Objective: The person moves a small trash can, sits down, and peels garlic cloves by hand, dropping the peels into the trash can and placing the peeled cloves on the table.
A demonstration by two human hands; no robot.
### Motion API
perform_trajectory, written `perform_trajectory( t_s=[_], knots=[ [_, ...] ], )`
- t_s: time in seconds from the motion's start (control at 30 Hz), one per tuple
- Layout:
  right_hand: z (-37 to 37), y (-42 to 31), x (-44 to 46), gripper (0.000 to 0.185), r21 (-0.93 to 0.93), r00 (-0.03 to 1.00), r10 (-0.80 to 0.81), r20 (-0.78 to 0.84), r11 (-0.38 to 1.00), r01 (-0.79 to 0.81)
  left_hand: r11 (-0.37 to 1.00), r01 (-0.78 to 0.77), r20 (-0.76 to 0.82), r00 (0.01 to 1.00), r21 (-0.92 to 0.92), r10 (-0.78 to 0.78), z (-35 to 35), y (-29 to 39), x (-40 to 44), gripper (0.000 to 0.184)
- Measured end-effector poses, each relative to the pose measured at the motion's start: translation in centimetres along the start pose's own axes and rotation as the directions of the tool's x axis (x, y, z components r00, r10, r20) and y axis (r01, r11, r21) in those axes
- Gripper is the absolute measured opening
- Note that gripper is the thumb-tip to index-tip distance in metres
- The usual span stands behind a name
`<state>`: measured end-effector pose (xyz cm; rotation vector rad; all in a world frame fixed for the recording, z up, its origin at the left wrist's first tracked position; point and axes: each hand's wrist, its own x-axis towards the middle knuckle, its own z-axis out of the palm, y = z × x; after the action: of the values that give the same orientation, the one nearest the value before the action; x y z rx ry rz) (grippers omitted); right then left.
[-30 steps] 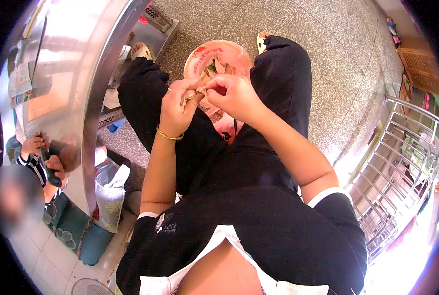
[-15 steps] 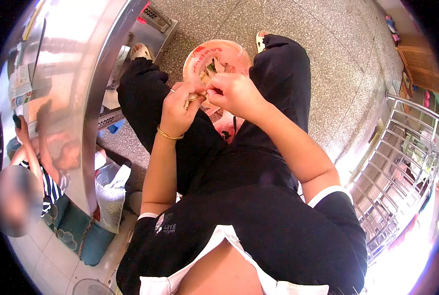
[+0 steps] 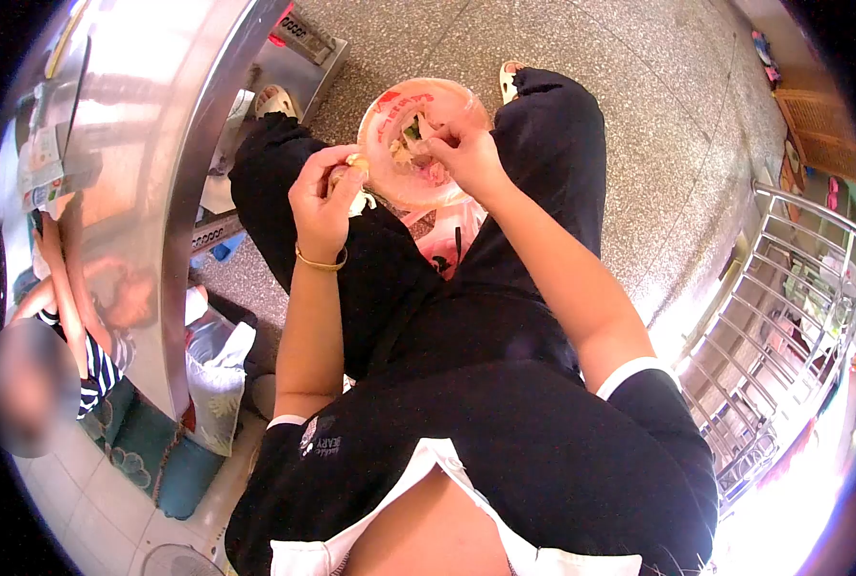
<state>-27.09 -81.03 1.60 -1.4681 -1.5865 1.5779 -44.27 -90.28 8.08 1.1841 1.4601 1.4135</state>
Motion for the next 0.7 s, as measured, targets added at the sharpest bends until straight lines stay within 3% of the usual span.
perform_trajectory(
  t_s=[0.07, 0.2, 0.3, 0.43, 0.5, 0.63, 0.7],
  knots=[
    [0.2, 1.4, 0.8, 0.021, -0.061, 0.999, -0.029, -0.023, 0.998, 0.028, 0.993, 0.045, -0.045, 0.998, -0.109, -0.050, -0.1, -0.5, 0.0, 0.018],
    [0.0, 2.4, 1.9, 0.017, -0.195, 0.995, -0.094, -0.035, 0.977, 0.085, 0.987, 0.093, -0.036, 0.994, -0.132, -0.099, 0.1, -0.7, 0.0, 0.018],
    [1.0, 3.6, 2.8, 0.013, -0.133, 0.969, -0.209, -0.130, 0.972, 0.192, 0.991, 0.085, -0.056, 0.994, -0.105, -0.091, 0.5, -0.6, 0.1, 0.016],
    [1.6, 4.1, 3.4, 0.013, -0.081, 0.984, -0.117, -0.135, 0.991, 0.107, 0.995, 0.083, -0.010, 0.996, -0.061, -0.083, 0.8, -0.4, 0.1, 0.020],
    [1.6, 3.5, 3.5, 0.019, -0.135, 0.997, -0.080, -0.017, 0.988, 0.077, 0.995, 0.082, -0.005, 0.997, -0.049, -0.083, 0.9, -0.3, 0.1, 0.020],
    [1.7, 1.6, 2.0, 0.026, -0.141, 0.993, -0.108, -0.044, 0.985, 0.100, 1.000, 0.020, -0.043, 0.999, 0.022, -0.019, 1.0, -0.1, 0.4, 0.019],
    [1.4, 1.3, 1.8, 0.025, -0.244, 0.993, -0.086, -0.083, 0.968, 0.063, 0.999, -0.017, -0.052, 0.998, 0.035, 0.019, 1.0, -0.3, 0.4, 0.018]
  ],
)
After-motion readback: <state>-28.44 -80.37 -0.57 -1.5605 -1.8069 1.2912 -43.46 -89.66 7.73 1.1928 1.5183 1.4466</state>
